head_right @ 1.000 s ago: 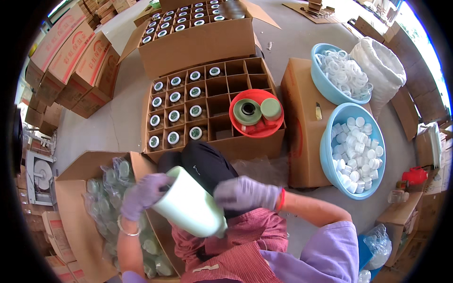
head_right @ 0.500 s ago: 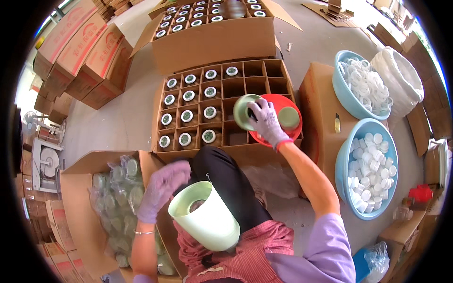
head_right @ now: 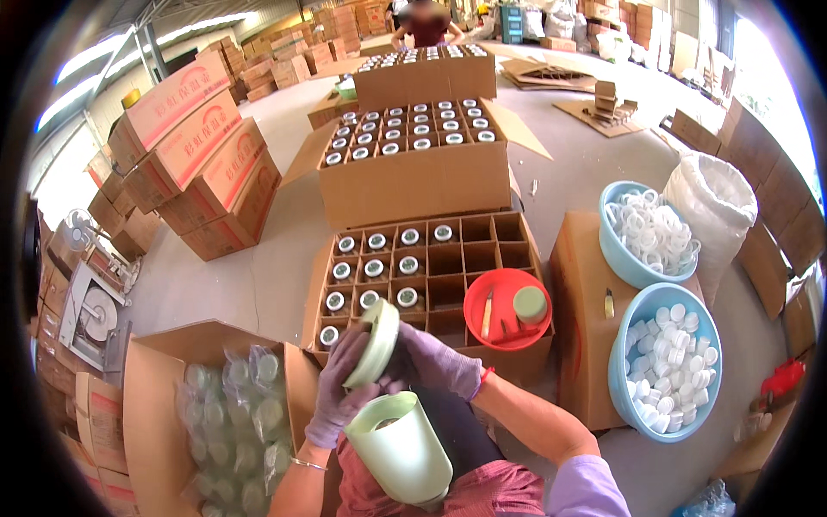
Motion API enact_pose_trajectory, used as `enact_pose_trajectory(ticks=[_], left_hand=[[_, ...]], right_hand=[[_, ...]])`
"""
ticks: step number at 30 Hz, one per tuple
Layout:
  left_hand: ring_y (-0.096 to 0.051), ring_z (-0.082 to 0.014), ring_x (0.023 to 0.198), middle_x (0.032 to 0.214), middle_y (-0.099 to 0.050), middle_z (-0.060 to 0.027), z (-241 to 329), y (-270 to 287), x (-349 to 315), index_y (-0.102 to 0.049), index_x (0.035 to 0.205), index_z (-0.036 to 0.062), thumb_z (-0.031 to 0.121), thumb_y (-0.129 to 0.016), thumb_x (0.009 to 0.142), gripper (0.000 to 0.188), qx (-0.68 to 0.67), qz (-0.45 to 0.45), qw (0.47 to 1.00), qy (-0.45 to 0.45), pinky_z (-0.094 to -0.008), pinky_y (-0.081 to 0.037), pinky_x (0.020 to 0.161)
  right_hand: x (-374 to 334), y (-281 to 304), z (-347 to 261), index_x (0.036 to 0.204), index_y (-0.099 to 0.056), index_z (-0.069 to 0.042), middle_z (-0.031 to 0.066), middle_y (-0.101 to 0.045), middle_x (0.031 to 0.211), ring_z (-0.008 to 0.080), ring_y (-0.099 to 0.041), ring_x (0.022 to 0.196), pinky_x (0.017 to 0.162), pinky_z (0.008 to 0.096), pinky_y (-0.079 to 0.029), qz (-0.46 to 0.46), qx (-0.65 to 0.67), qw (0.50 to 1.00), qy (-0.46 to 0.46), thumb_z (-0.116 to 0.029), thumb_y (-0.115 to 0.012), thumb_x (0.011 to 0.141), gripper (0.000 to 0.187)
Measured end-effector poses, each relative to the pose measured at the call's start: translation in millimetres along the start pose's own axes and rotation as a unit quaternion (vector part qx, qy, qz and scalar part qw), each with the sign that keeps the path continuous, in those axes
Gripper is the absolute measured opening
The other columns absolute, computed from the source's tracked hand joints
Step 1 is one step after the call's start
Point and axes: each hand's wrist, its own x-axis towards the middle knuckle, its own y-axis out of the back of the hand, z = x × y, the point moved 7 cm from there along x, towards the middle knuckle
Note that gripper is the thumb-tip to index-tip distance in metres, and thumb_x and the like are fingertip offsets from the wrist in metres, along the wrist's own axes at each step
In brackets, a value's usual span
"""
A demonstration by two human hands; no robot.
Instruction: The person assembles light green thermos bottles by inserting inner components and sealing the lids. They repeatedly take bottles from a box, insert a metal inner part, place a lid, and wrap the finished bottles in plastic before returning them to the box.
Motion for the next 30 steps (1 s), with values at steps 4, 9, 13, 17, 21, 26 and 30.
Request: enact_pose_trajectory(ticks=[4,9,13,17,21,26,30], left_hand=[[-0.058,-0.0213,0.122,0.134,-0.058,-0.0111,-47.0,2.1,-38.3,-0.05,0.137,-0.0008,0.051,-0.045,0.103,0.062,-0.408,0.14,0.848,0.306,-0.0361,-0.053,0.098],[-0.049,-0.03,0.132,0.143,-0.048,-0.0162,-12.9,-3.4,-30.1,-0.035,0.149,0.0056,0.062,-0.03,0.102,0.074,-0.51,0.08,0.798,0.31,-0.0485,-0.05,0.104],[-0.05,-0.0282,0.131,0.145,-0.048,-0.0163,-10.4,8.9,-30.2,-0.042,0.146,0.0039,0.053,-0.038,0.103,0.066,-0.343,0.061,0.9,0.262,-0.0424,-0.046,0.106],[-0.038,-0.0403,0.137,0.147,-0.044,-0.021,27.6,19.9,-4.6,-0.053,0.14,0.0076,0.046,-0.067,0.088,0.066,0.072,0.052,0.995,-0.054,-0.0507,-0.034,0.112],[-0.053,-0.0387,0.124,0.134,-0.057,-0.0199,12.2,19.8,-17.5,-0.061,0.133,0.0074,0.042,-0.068,0.091,0.055,-0.039,0.018,0.999,-0.018,-0.0464,-0.042,0.106],[-0.062,-0.0313,0.116,0.128,-0.063,-0.0164,-21.7,21.4,-86.8,-0.065,0.129,0.006,0.045,-0.065,0.094,0.052,-0.207,-0.03,0.948,0.241,-0.0388,-0.047,0.101],[-0.062,-0.0338,0.114,0.121,-0.067,-0.0174,0.4,7.7,-65.7,-0.068,0.123,0.0047,0.04,-0.066,0.093,0.046,-0.081,-0.129,0.981,0.124,-0.0413,-0.048,0.099]], right_hand=[[-16.3,-54.5,-38.1,0.145,-0.044,-0.007,0.0277,-0.052,0.132,0.0363,-0.062,0.112,0.095,0.0441,-0.053,0.225,-0.644,0.667,0.3,-0.03,-0.075,0.087,0.07],[-8.1,-78.4,-20.3,0.145,-0.044,-0.013,0.025,-0.045,0.138,0.0421,-0.057,0.116,0.094,0.0446,-0.054,0.109,-0.817,0.384,0.416,-0.009,-0.079,0.072,0.081],[-9.4,-84.2,-32.9,0.145,-0.036,-0.001,0.0239,-0.057,0.125,0.0374,-0.063,0.106,0.088,0.0392,-0.055,0.161,-0.662,0.644,0.347,-0.012,-0.076,0.085,0.072],[8.5,-49.8,-4.1,0.138,-0.05,-0.004,0.0109,-0.064,0.122,0.0217,-0.064,0.106,0.09,0.0315,-0.054,0.06,-0.081,0.983,0.151,-0.037,-0.052,0.103,0.048],[-11.6,-13.1,-1.1,0.12,-0.063,-0.002,0.0081,-0.07,0.083,0.0171,-0.069,0.067,0.062,0.0288,-0.058,0.065,-0.26,0.963,-0.003,-0.043,-0.05,0.103,0.046],[-36.0,23.9,-23.5,0.113,-0.069,-0.002,0.0102,-0.07,0.09,0.0192,-0.069,0.085,0.076,0.0333,-0.055,0.283,-0.412,0.86,0.103,-0.026,-0.056,0.097,0.031],[-21.4,-19.0,-13.2,0.119,-0.066,-0.005,0.0151,-0.065,0.11,0.029,-0.064,0.105,0.093,0.0362,-0.05,0.149,-0.572,0.779,0.209,-0.026,-0.058,0.098,0.031]])
